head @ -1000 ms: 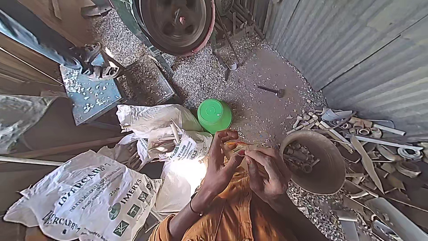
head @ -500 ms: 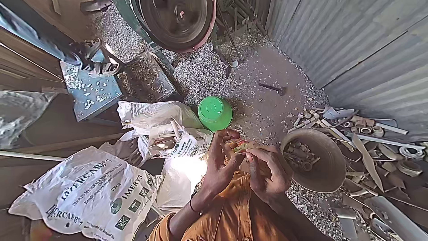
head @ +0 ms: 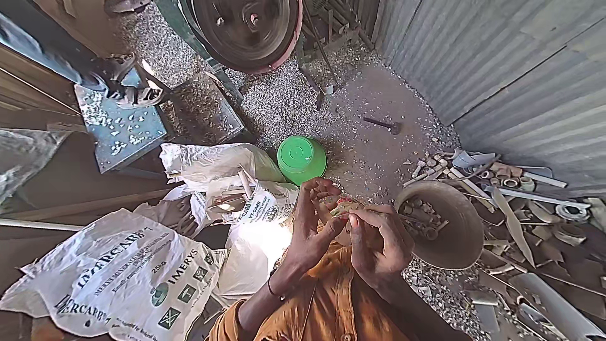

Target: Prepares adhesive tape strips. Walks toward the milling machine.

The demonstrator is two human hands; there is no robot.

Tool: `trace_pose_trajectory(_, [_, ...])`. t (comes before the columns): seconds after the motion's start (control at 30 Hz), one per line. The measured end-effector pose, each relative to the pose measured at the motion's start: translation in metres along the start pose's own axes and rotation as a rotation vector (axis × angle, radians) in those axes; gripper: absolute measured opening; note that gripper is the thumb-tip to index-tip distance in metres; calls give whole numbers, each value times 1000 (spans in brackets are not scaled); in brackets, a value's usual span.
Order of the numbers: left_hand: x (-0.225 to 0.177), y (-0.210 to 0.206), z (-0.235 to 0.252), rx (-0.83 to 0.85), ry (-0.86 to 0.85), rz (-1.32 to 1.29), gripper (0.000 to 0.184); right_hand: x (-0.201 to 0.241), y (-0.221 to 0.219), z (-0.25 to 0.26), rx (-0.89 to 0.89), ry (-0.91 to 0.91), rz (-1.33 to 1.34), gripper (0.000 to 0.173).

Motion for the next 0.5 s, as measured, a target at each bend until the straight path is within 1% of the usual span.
trace_pose_trajectory(0.2, [0, 2, 0, 5, 4, -12, 58, 2, -2, 0, -6, -21, -3, 14])
trace_pose_trajectory(0.33, [1, 4, 0, -5, 14, -23, 56, 2, -3, 0, -9, -28, 1, 13])
trace_pose_trajectory(0.5, [1, 8, 0, -23, 18, 2, 59, 0, -5, 0, -10, -19, -11, 14])
Point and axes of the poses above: each hand's wrist, its own z-axis towards the middle knuckle, its own y-axis out of the back of the hand, x = y × z, the point moved 4 cm from there along z, towards the middle knuckle, and after that the axes turned 13 degrees about z, right-handed, at the moved point
